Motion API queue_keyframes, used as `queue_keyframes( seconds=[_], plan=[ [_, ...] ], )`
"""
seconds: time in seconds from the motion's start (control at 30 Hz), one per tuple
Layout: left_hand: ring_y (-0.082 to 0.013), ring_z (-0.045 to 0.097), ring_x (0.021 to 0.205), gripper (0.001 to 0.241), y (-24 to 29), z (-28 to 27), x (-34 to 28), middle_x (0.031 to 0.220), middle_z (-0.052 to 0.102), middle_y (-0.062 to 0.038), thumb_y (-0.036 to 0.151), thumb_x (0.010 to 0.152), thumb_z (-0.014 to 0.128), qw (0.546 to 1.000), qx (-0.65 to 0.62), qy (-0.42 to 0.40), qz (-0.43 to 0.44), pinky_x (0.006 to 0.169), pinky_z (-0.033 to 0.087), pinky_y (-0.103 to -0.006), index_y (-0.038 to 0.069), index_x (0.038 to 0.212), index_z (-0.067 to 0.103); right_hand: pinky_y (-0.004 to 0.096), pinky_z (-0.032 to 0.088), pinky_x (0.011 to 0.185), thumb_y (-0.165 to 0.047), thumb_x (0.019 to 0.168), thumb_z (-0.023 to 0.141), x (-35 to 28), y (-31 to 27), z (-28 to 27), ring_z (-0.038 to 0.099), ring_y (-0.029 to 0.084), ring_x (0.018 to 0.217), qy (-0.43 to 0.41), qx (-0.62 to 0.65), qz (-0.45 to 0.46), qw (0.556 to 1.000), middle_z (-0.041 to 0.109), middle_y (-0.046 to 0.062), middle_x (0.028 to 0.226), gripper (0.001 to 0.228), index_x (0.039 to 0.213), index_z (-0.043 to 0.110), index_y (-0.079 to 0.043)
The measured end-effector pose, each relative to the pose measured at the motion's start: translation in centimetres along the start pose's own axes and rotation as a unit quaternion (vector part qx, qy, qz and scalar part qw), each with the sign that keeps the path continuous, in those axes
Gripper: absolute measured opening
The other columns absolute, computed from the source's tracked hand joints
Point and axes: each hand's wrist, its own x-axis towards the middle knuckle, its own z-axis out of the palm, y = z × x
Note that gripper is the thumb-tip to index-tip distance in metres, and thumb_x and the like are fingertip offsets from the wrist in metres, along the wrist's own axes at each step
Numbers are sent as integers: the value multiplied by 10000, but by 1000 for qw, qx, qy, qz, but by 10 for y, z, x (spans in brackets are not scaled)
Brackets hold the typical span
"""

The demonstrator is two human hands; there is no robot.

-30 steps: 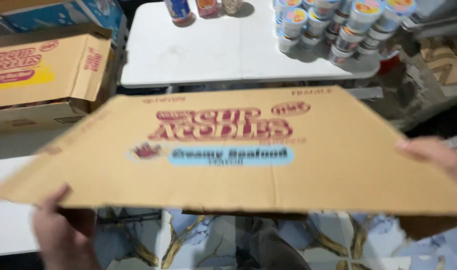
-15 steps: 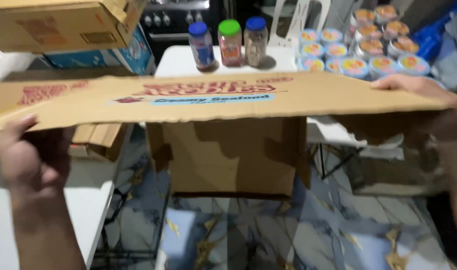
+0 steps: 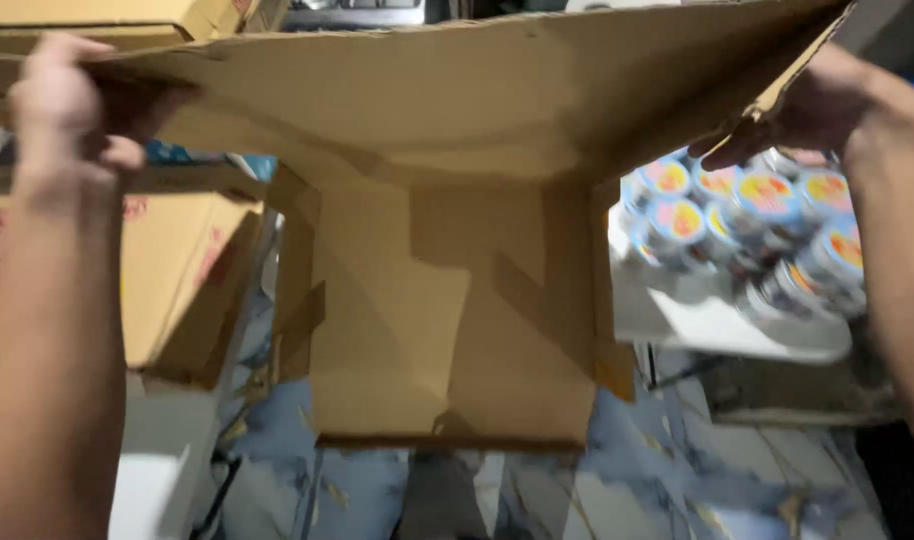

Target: Packing cups of noodles into cardboard boxes.

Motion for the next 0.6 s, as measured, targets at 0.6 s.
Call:
queue_keyframes(
  seconds=[0.6],
  plan=[
    [-268, 741, 1016, 607, -36, 53, 219, 1126, 664, -181, 470, 1002, 537, 969, 195, -101, -109, 794, 632, -409, -12, 1371, 541, 438, 500, 957, -50, 887, 763, 176, 110, 69, 602, 435, 1145, 227, -237, -350, 877, 610, 325, 1273, 554, 1352, 494, 84]
  ],
)
